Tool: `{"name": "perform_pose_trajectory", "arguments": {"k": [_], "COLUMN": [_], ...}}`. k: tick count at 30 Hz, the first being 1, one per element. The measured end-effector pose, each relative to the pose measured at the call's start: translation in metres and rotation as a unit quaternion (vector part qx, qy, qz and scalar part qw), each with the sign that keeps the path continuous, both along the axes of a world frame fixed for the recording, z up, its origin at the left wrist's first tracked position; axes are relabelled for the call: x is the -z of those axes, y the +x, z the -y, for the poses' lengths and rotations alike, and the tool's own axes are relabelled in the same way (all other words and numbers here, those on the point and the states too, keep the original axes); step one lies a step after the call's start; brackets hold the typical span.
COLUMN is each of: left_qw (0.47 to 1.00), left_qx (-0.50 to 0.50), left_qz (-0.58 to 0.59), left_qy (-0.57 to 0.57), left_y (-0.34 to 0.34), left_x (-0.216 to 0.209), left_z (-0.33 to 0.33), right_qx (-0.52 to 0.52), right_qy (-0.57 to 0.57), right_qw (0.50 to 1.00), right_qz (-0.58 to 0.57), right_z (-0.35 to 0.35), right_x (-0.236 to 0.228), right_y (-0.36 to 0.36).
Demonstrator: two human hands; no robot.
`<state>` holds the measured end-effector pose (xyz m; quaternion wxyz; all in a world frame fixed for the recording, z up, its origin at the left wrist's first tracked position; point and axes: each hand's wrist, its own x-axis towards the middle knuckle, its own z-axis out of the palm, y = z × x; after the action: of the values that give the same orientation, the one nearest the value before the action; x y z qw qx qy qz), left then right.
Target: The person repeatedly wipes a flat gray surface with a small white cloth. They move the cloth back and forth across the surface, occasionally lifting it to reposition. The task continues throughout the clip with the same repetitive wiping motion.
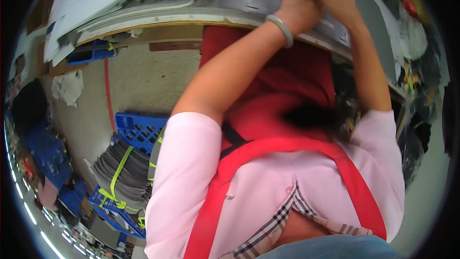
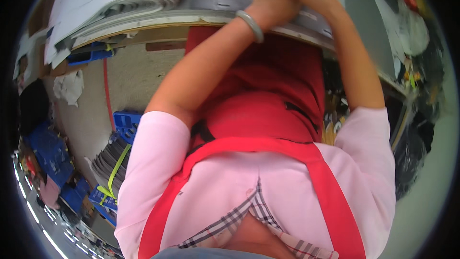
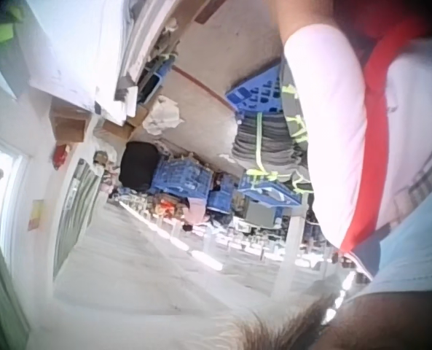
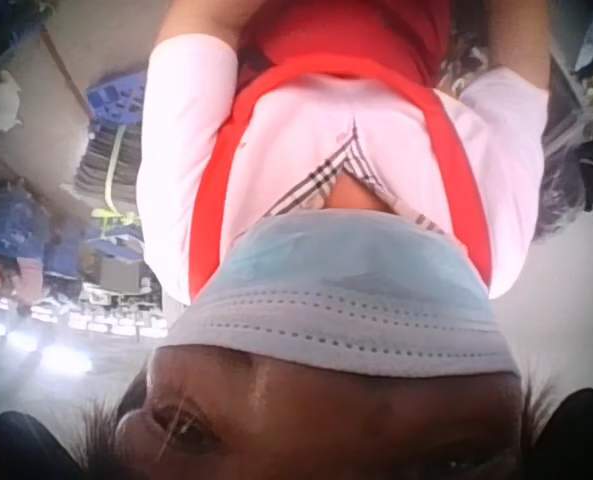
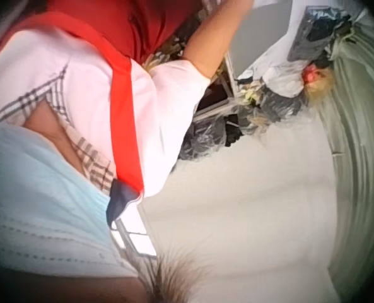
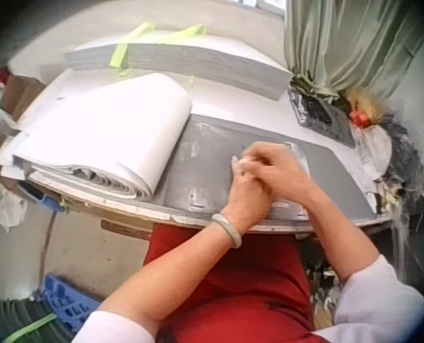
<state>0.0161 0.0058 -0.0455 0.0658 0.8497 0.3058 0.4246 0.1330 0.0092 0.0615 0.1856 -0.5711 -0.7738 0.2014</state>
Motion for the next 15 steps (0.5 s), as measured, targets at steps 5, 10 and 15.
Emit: {"name": "perform_pose_trajectory", "arguments": {"k": [5,10,15], "left_qw": [0.991,0.991,0.997], "left_qx": [0.0,-0.015,-0.012], "left_qz": [-0.136,-0.122,-0.055], "left_qy": [0.004,-0.044,-0.052], "left_y": [0.018,0.008,0.004], "left_x": [-0.022,-0.007,-0.015], "left_z": [0.013,0.007,0.004], "right_qx": [0.324,0.342,0.263], "right_qy": [0.057,-0.038,-0.14], "right_qw": [0.944,0.923,0.874], "right_qz": [0.001,-0.172,-0.383], "right_z": [0.039,0.019,0.011], "right_x": [0.084,0.093,0.077], "right_y": [0.238,0.234,0.226]}}
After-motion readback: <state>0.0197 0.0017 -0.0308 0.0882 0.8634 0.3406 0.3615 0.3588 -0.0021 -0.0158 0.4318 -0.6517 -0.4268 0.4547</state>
